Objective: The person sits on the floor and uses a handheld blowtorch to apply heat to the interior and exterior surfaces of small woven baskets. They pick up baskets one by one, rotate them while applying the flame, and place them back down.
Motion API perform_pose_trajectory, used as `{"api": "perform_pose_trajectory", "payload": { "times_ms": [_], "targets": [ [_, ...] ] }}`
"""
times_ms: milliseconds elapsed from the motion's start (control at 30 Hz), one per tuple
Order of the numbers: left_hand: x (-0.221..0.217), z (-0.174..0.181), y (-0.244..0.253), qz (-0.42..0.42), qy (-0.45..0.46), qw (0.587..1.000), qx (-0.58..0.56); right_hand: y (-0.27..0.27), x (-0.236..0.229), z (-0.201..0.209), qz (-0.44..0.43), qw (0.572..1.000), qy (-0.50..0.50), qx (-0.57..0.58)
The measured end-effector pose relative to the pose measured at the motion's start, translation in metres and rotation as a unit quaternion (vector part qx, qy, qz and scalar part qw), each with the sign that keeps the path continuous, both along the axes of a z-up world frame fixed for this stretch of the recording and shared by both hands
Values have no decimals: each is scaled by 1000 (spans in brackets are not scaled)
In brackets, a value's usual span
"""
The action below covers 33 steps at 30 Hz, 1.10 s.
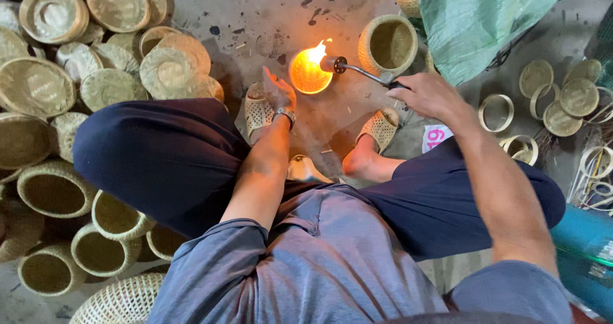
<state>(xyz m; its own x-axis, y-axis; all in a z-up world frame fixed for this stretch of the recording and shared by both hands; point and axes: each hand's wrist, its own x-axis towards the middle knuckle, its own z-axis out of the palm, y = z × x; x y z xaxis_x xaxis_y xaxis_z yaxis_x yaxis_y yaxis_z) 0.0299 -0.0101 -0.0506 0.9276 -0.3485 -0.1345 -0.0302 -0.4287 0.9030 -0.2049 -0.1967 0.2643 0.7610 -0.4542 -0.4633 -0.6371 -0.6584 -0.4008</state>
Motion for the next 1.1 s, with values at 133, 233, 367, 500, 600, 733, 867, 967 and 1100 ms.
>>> {"api": "perform_pose_trajectory", "payload": {
  "times_ms": [133, 233, 367, 500, 600, 733, 867, 967, 1100],
  "targets": [
    [28, -37, -3, 169, 104, 973, -122, 14, 27, -32, 31, 996, -81, -17],
    [56, -52, -6, 220, 101, 965, -100, 30, 43, -39, 34, 997, -62, 31],
    [71, -51, -11, 251, 88, 960, -83, 36, 38, -38, 69, 996, -16, 51],
    [70, -57, -10, 217, 98, 956, -172, 33, 28, -39, 81, 996, -9, -32],
    [71, -52, -5, 175, 124, 953, -216, 36, 23, -34, 43, 997, -48, -52],
    [61, -41, -6, 215, 131, 949, -189, 33, 17, -30, 49, 998, -8, -39],
    [64, -14, 0, 198, 130, 956, -176, 36, 6, -33, 65, 991, -57, -100],
    [46, 5, -4, 267, 74, 958, -79, 39, 19, -35, 67, 998, -2, -20],
    [48, 17, 1, 239, 80, 967, -36, 50, 38, -43, 29, 999, -36, -16]
  ]
}}
